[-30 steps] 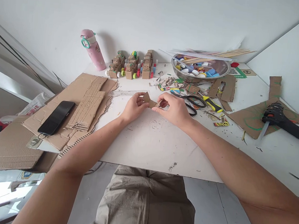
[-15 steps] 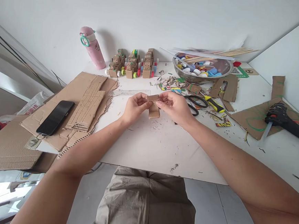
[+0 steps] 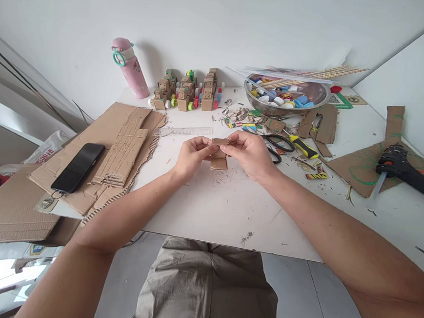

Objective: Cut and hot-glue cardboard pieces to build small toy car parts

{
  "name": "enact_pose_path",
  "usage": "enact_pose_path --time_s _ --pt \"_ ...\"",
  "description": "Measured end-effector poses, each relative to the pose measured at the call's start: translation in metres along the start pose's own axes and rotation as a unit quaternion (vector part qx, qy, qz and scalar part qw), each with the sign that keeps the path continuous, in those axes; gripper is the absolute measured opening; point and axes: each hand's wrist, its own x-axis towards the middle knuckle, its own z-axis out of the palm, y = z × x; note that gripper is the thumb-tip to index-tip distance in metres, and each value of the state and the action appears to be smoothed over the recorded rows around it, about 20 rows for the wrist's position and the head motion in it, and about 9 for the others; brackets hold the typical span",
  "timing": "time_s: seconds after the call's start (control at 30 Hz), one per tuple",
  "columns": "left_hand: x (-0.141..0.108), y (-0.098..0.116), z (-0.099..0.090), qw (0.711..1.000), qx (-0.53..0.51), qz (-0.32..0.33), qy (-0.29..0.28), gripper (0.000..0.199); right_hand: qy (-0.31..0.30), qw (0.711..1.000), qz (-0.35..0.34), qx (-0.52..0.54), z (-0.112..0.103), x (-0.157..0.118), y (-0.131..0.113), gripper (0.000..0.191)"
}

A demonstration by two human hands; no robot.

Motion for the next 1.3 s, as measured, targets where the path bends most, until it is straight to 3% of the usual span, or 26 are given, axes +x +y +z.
enact_pose_path --time_s 0.2,0.4,0.87,1.1,1.3 --pt "-0.003 0.001 0.004 1.000 0.001 0.017 0.020 0.031 0.006 0.999 -0.033 -0.030 0.001 -0.002 -0.004 0.026" --pt "-0.002 0.001 0.002 0.999 0.018 0.036 0.030 0.027 -0.021 0.998 0.028 0.043 0.005 -0.002 -0.002 0.026" --pt "-0.005 0.001 0.004 1.000 0.012 0.019 -0.004 0.025 0.039 0.996 0.003 0.084 0.009 -0.003 -0.001 0.014" --pt "-0.005 0.007 0.000 0.992 0.086 0.088 0.003 0.020 -0.095 0.984 0.099 0.110 -0.013 0.003 -0.016 0.020" --pt "-0.012 0.014 0.000 0.963 0.200 0.182 -0.015 0.007 -0.142 0.980 0.117 0.073 -0.017 0.001 -0.021 0.050"
